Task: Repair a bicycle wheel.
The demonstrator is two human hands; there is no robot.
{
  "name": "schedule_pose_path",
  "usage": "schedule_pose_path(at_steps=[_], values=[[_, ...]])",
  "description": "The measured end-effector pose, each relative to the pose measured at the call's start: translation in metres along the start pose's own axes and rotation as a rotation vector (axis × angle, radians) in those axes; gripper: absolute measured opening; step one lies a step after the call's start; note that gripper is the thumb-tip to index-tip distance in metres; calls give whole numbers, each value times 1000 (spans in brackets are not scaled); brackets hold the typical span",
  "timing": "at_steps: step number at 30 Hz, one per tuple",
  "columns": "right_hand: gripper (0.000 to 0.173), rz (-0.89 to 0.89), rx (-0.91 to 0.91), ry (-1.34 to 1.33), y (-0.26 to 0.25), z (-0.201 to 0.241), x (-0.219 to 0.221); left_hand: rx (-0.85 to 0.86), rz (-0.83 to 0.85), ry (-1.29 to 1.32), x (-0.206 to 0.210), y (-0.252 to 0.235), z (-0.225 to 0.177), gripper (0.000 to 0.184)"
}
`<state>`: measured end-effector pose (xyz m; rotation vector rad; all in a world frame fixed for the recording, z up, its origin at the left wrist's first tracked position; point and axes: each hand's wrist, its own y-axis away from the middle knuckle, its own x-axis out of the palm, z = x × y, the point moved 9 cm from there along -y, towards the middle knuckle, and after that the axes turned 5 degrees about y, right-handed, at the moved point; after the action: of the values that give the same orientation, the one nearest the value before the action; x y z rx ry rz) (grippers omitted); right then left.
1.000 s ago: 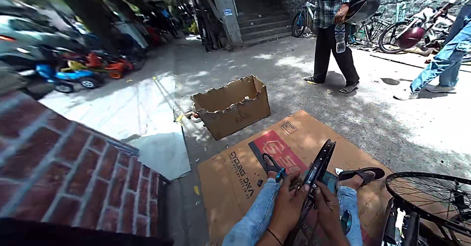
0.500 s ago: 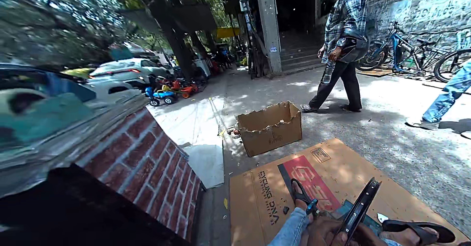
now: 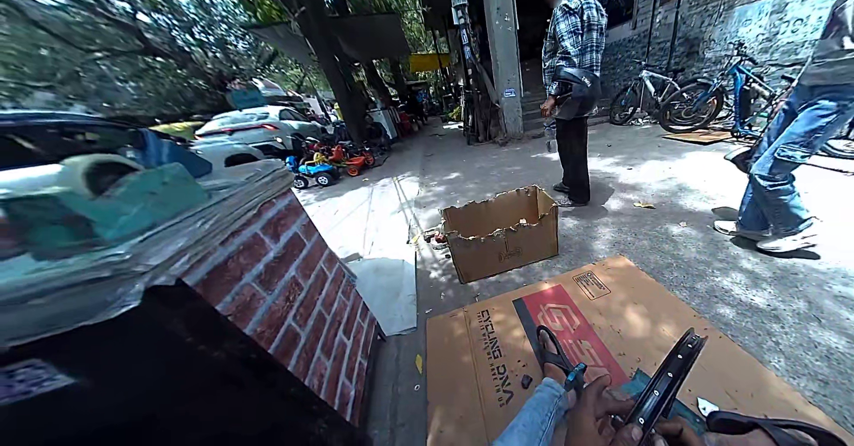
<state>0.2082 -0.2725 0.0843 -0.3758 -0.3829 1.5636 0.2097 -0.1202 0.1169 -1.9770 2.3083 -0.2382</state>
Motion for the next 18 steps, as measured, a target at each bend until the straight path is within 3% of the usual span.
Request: schedule_pose_path(at_steps=[4, 9, 12, 16, 18], values=[[7, 226, 77, -76, -14, -2, -14, 5, -27, -11, 4, 0, -1, 61], [9, 179, 25, -38, -21, -5, -10, -10, 31, -12, 1, -6, -5, 55], [12, -11, -48, 18, -3, -3, -3, 9, 104, 17, 5, -6, -5, 53], [15, -541, -117, 201, 32, 3, 17, 1, 253, 60, 16, -14, 2, 50], [17, -641, -140, 276, 27, 2, 28, 7, 260, 9, 7, -23, 0, 49]])
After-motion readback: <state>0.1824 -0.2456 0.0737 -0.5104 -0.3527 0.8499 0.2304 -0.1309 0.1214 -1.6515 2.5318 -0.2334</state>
